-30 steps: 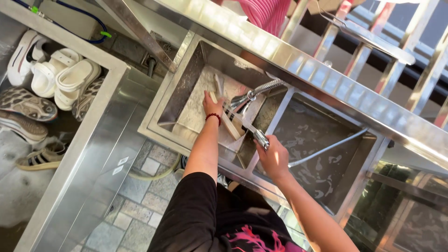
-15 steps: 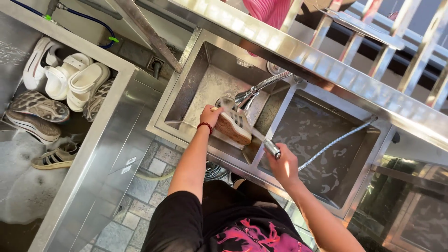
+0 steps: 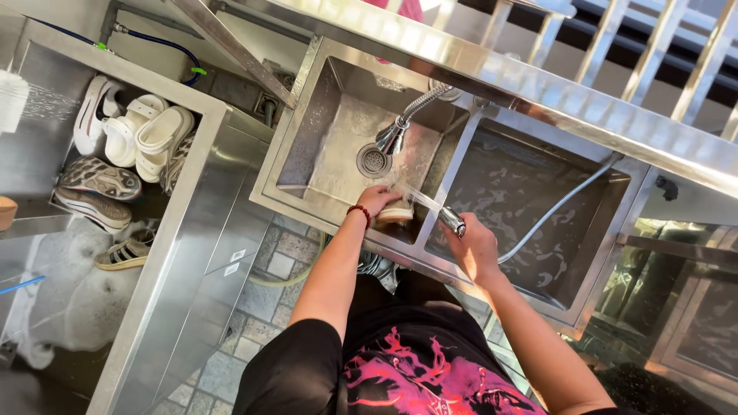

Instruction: The recorder uses a specialized shoe washing machine to scrub and rinse a pair of sneakers.

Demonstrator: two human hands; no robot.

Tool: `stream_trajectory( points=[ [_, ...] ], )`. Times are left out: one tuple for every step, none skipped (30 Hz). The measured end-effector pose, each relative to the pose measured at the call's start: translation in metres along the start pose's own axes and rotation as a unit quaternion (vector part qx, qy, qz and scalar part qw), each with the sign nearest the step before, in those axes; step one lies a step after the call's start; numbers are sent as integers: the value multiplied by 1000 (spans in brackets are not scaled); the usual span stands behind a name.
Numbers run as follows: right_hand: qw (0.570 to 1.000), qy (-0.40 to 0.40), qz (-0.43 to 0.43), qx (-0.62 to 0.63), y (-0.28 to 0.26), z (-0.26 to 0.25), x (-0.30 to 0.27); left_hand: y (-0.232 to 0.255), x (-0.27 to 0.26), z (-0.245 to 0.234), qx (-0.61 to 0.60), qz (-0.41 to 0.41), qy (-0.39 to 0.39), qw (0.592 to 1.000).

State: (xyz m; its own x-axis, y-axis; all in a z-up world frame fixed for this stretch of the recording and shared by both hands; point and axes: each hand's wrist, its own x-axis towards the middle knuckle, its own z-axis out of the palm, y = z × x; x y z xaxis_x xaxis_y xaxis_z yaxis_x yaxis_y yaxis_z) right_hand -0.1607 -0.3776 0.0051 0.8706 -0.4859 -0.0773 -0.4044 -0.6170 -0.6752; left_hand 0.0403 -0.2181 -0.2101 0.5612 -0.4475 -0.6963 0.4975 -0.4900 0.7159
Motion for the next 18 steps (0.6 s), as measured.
stream_trajectory(
  points=[
    [1000, 0, 3, 3, 4, -3, -5, -5, 0, 6, 3, -3, 0, 1000],
    [1000, -3, 5, -4, 9, -5, -7, -7, 5, 11, 99, -8, -1, 995],
    [1000, -6, 8, -11, 13, -7, -9, -8, 10, 15, 193, -13, -2, 981],
    [1000, -1, 10, -10, 16, -9, -9, -27, 30, 19, 198, -10, -5, 980],
    [1000, -4, 19, -13, 20, -10, -8, -46, 50, 21, 272, 42, 7, 961],
    [999, -9, 27, -20, 24, -13, -7, -66, 71, 26, 340, 94, 18, 935],
    [999, -6, 28, -21, 27, -18, -6, -54, 67, 26, 340, 96, 16, 935],
    [998, -24, 48, -13, 28, -21, -5, -43, 61, 25, 330, 112, -23, 937],
    [997, -41, 68, -5, 30, -24, -5, -33, 55, 22, 319, 128, -63, 937],
    [997, -42, 68, -6, 31, -26, -4, 5, 27, 22, 318, 128, -63, 937],
    [997, -51, 64, 7, 33, -28, -3, 43, -1, 21, 301, 55, -95, 947],
    [996, -60, 61, 21, 33, -29, -3, 80, -29, 18, 284, -20, -126, 950],
    [996, -61, 62, 22, 33, -28, -3, 75, -25, 16, 284, -22, -126, 950],
    [997, -57, 57, 20, 33, -27, -2, 73, -19, 15, 302, -60, -131, 943],
    [997, -52, 52, 19, 32, -26, -1, 70, -13, 13, 318, -98, -135, 933],
    [997, -51, 53, 19, 29, -26, -1, 50, 6, 11, 320, -97, -136, 933],
    [997, -55, 56, 15, 26, -25, -1, 31, 25, 8, 342, -86, -143, 925],
    [997, -59, 57, 9, 23, -25, 1, 13, 46, 6, 363, -73, -149, 917]
  ],
)
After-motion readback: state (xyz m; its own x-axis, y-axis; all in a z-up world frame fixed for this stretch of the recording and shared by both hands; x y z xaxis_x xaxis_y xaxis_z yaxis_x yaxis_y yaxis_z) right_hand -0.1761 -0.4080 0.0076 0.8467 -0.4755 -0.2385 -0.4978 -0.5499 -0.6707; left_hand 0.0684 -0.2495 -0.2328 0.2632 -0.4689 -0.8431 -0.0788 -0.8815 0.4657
